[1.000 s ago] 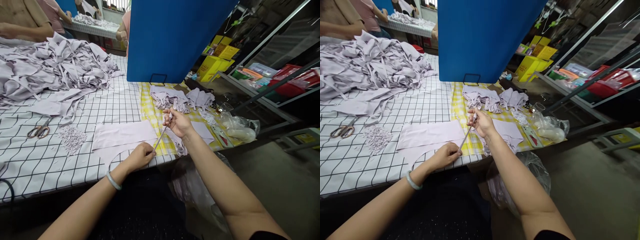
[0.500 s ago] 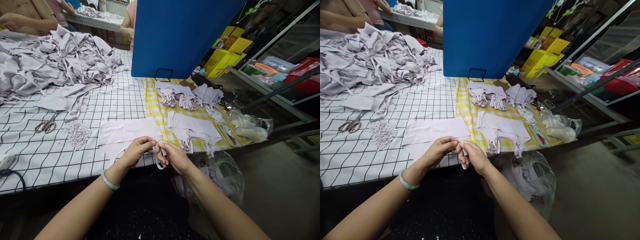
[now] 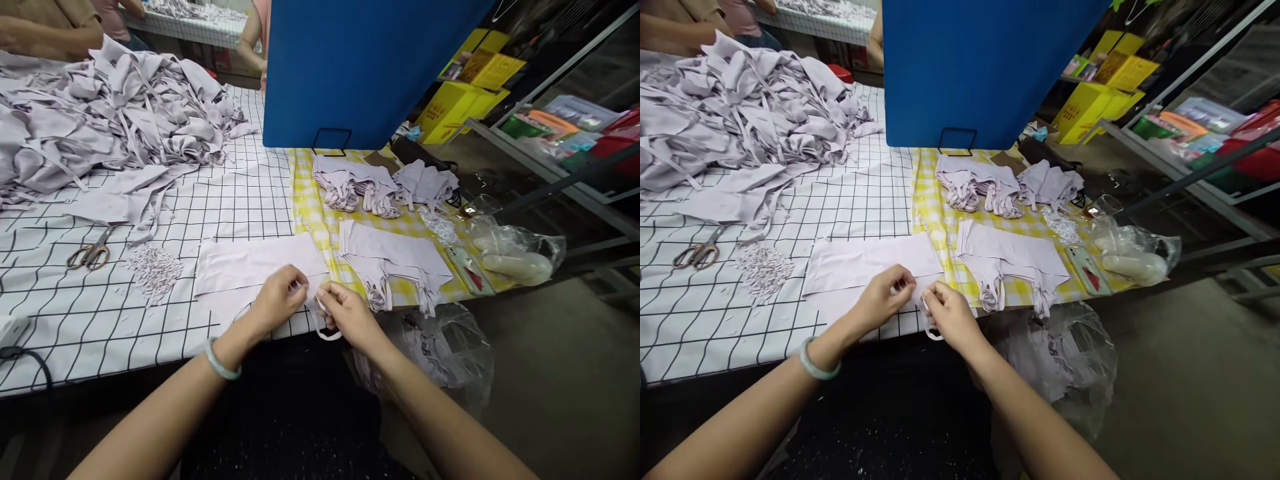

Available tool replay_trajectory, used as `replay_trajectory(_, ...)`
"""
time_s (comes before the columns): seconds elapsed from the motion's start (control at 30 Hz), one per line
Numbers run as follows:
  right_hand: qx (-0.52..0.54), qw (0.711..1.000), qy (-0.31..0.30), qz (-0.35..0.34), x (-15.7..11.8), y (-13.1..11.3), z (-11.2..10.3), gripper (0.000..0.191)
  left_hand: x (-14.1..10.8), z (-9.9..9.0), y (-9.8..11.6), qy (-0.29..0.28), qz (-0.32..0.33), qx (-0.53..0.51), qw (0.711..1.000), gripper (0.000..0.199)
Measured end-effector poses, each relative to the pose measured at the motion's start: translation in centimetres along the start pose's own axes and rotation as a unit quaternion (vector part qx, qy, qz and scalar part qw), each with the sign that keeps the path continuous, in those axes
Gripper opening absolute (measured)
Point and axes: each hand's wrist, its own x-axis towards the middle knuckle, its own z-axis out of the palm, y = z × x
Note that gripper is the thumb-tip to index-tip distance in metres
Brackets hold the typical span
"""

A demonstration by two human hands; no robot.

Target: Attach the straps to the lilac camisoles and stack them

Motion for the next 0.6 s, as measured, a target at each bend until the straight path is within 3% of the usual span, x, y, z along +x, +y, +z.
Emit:
replay_trajectory(0.1, 0.101, 0.993, 0.011, 0.063, 2.4, -0.2, 0.7, 0.037, 1.8, -1.1, -2.1, -0.006, 0.050, 0.145, 0.988, 0.022)
replay_trajectory(0.2, 0.161, 0.982, 0.000, 0.097, 4.0, -0.1, 1.5, 0.035, 2.6, -1.4, -3.5, -0.037, 0.054, 0.194, 0.979, 0.026)
replay_trajectory(0.37, 0.178, 0.977, 0.014, 0.118, 4.8, -0.2, 2.5, 0.026, 3.0, -1.3, -3.8, 0.005, 0.041, 0.146, 0.988, 0.019)
replay_trajectory(0.6, 0.190, 0.970, 0.021, 0.150, 5.7, -0.6, 3.5, 0.020, 3.6, -2.2, -3.5, -0.006, -0.009, 0.091, 0.996, 0.016)
